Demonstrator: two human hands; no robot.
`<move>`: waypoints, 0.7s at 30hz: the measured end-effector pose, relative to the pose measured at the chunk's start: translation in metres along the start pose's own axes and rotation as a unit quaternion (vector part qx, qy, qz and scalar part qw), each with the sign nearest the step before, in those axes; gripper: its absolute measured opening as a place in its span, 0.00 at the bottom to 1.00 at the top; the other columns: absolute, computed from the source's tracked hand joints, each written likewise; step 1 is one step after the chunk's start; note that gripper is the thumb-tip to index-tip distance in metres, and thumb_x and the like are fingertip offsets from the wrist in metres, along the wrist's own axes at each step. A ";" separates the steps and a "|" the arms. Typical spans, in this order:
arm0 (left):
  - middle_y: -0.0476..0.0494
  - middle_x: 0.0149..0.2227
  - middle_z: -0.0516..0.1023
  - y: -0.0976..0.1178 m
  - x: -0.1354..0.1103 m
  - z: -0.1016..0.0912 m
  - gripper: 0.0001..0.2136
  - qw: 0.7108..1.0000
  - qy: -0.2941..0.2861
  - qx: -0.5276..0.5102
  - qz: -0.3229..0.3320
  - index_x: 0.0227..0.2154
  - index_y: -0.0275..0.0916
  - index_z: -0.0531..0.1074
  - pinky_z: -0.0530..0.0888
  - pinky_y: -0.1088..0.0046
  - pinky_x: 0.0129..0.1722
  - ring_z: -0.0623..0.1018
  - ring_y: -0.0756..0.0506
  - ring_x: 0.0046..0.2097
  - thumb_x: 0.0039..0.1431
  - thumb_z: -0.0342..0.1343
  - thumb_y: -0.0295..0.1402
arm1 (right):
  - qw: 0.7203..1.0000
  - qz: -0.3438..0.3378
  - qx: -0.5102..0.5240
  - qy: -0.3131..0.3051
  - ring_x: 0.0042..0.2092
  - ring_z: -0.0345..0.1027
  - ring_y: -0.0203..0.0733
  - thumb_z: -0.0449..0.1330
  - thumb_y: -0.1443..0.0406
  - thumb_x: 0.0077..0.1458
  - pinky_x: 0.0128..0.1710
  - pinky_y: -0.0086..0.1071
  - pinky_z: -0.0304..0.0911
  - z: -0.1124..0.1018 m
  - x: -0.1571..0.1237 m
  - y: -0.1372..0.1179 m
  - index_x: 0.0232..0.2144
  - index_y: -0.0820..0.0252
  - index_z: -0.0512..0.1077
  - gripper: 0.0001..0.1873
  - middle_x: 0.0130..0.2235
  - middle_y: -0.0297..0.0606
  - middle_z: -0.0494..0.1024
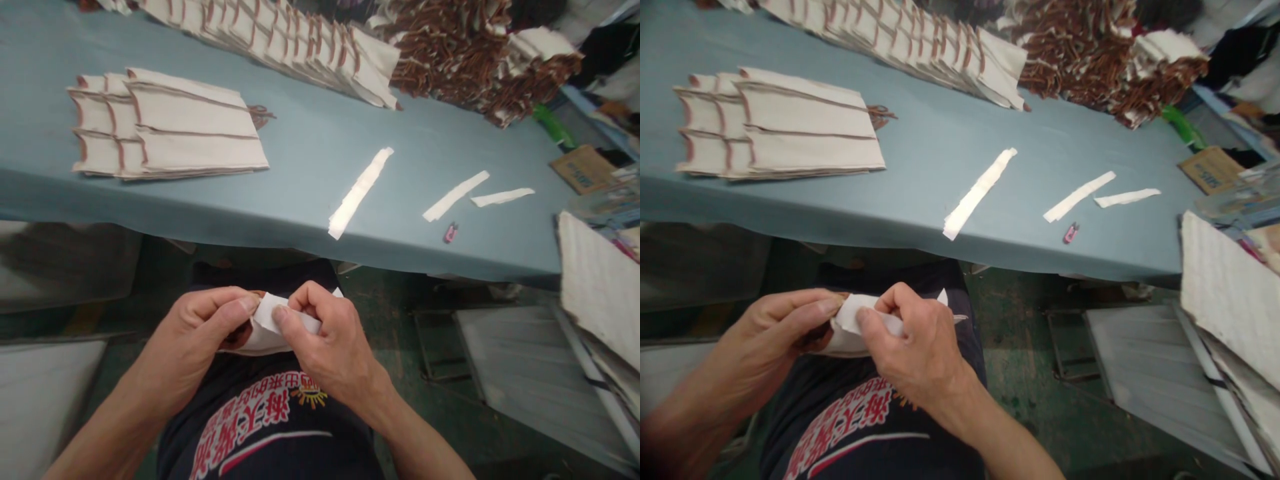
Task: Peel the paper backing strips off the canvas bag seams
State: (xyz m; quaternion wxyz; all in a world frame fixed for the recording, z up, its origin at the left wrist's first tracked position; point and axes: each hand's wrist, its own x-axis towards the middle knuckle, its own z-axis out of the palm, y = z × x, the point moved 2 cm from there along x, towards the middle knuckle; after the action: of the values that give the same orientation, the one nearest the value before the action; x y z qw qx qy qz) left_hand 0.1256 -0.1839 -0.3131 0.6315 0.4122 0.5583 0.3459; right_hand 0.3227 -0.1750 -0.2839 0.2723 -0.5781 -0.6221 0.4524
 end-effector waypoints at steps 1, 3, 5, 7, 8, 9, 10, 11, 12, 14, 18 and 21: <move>0.48 0.25 0.74 0.001 -0.001 0.000 0.20 1.000 0.001 0.003 -0.002 0.28 0.40 0.87 0.68 0.77 0.27 0.69 0.47 0.29 0.57 0.70 0.54 | 1.000 0.004 0.001 -0.009 0.23 0.56 0.33 0.61 0.53 0.60 0.27 0.31 0.50 -0.001 0.001 0.000 0.27 0.54 0.67 0.16 0.22 0.26 0.67; 0.48 0.25 0.74 0.004 -0.001 0.000 0.19 1.000 0.005 0.010 -0.001 0.27 0.40 0.87 0.68 0.77 0.27 0.69 0.48 0.28 0.56 0.69 0.52 | 0.999 0.017 0.007 -0.032 0.24 0.58 0.34 0.61 0.53 0.60 0.27 0.31 0.50 -0.003 0.002 0.000 0.27 0.54 0.68 0.14 0.23 0.27 0.69; 0.48 0.24 0.73 0.007 -0.001 0.001 0.18 1.000 0.008 0.022 0.008 0.25 0.40 0.86 0.67 0.76 0.26 0.68 0.48 0.28 0.55 0.69 0.51 | 0.998 0.028 0.015 -0.051 0.25 0.58 0.34 0.61 0.54 0.59 0.26 0.31 0.50 -0.004 0.003 0.001 0.28 0.54 0.69 0.14 0.24 0.28 0.70; 0.48 0.24 0.73 0.008 0.000 0.001 0.18 0.999 0.013 0.040 0.019 0.25 0.40 0.86 0.66 0.76 0.26 0.68 0.48 0.28 0.56 0.68 0.51 | 0.998 0.032 0.020 -0.058 0.24 0.58 0.34 0.61 0.54 0.59 0.26 0.31 0.50 -0.005 0.004 0.001 0.28 0.54 0.69 0.13 0.24 0.27 0.70; 0.49 0.24 0.72 0.007 0.000 0.000 0.18 0.998 0.014 0.050 0.023 0.25 0.40 0.86 0.67 0.76 0.27 0.68 0.48 0.28 0.58 0.67 0.51 | 0.998 0.031 0.019 -0.056 0.24 0.57 0.34 0.62 0.54 0.59 0.27 0.31 0.51 -0.005 0.004 0.000 0.29 0.54 0.68 0.13 0.24 0.27 0.70; 0.49 0.25 0.73 0.006 0.001 0.000 0.19 0.998 0.014 0.058 0.023 0.25 0.40 0.85 0.67 0.76 0.27 0.68 0.48 0.28 0.59 0.67 0.51 | 0.998 0.029 0.016 -0.052 0.24 0.57 0.34 0.63 0.53 0.59 0.27 0.31 0.50 -0.004 0.003 0.000 0.29 0.54 0.68 0.14 0.23 0.26 0.69; 0.49 0.25 0.73 0.004 0.001 -0.001 0.19 0.998 0.013 0.062 0.024 0.25 0.41 0.85 0.67 0.76 0.27 0.68 0.48 0.28 0.60 0.66 0.51 | 0.999 0.026 0.011 -0.043 0.24 0.56 0.34 0.63 0.53 0.59 0.28 0.31 0.50 -0.003 0.003 0.000 0.29 0.54 0.68 0.15 0.23 0.26 0.68; 0.49 0.25 0.74 0.002 0.001 -0.002 0.19 0.998 0.010 0.063 0.023 0.26 0.41 0.84 0.67 0.76 0.27 0.69 0.48 0.28 0.61 0.65 0.51 | 0.999 0.022 0.003 -0.033 0.24 0.56 0.34 0.64 0.52 0.59 0.29 0.32 0.50 -0.003 0.003 0.000 0.29 0.54 0.68 0.15 0.23 0.25 0.67; 0.49 0.25 0.75 0.000 0.000 -0.002 0.19 0.998 0.009 0.062 0.022 0.25 0.41 0.83 0.66 0.76 0.27 0.69 0.48 0.28 0.62 0.65 0.51 | 1.000 0.018 -0.004 -0.021 0.24 0.56 0.34 0.65 0.52 0.59 0.29 0.32 0.50 -0.002 0.003 0.000 0.28 0.54 0.68 0.16 0.23 0.25 0.67; 0.50 0.24 0.74 -0.001 0.000 -0.003 0.19 0.998 0.013 0.054 0.019 0.25 0.41 0.81 0.65 0.76 0.26 0.67 0.49 0.27 0.61 0.66 0.51 | 1.000 0.011 -0.012 -0.002 0.24 0.56 0.34 0.65 0.51 0.59 0.30 0.32 0.49 0.000 0.002 0.000 0.28 0.54 0.68 0.17 0.23 0.26 0.67; 0.52 0.22 0.71 0.004 0.001 -0.001 0.17 0.999 0.030 0.038 0.016 0.26 0.40 0.83 0.63 0.77 0.24 0.63 0.51 0.25 0.59 0.67 0.49 | 1.000 -0.006 -0.005 0.018 0.25 0.58 0.34 0.66 0.52 0.59 0.30 0.32 0.50 0.000 0.002 -0.001 0.29 0.54 0.69 0.16 0.24 0.26 0.69; 0.52 0.22 0.71 0.013 0.002 0.003 0.15 0.999 0.033 0.005 0.003 0.25 0.38 0.84 0.63 0.77 0.24 0.64 0.51 0.25 0.55 0.70 0.46 | 0.999 -0.022 -0.008 0.025 0.24 0.56 0.34 0.65 0.53 0.61 0.30 0.32 0.49 -0.001 0.002 -0.003 0.28 0.54 0.69 0.16 0.23 0.26 0.67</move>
State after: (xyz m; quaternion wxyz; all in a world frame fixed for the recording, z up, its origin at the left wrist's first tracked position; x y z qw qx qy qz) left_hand 0.1296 -0.1777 -0.3023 0.6095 0.4055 0.5795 0.3581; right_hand 0.3221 -0.1724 -0.2815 0.2927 -0.5776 -0.6312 0.4269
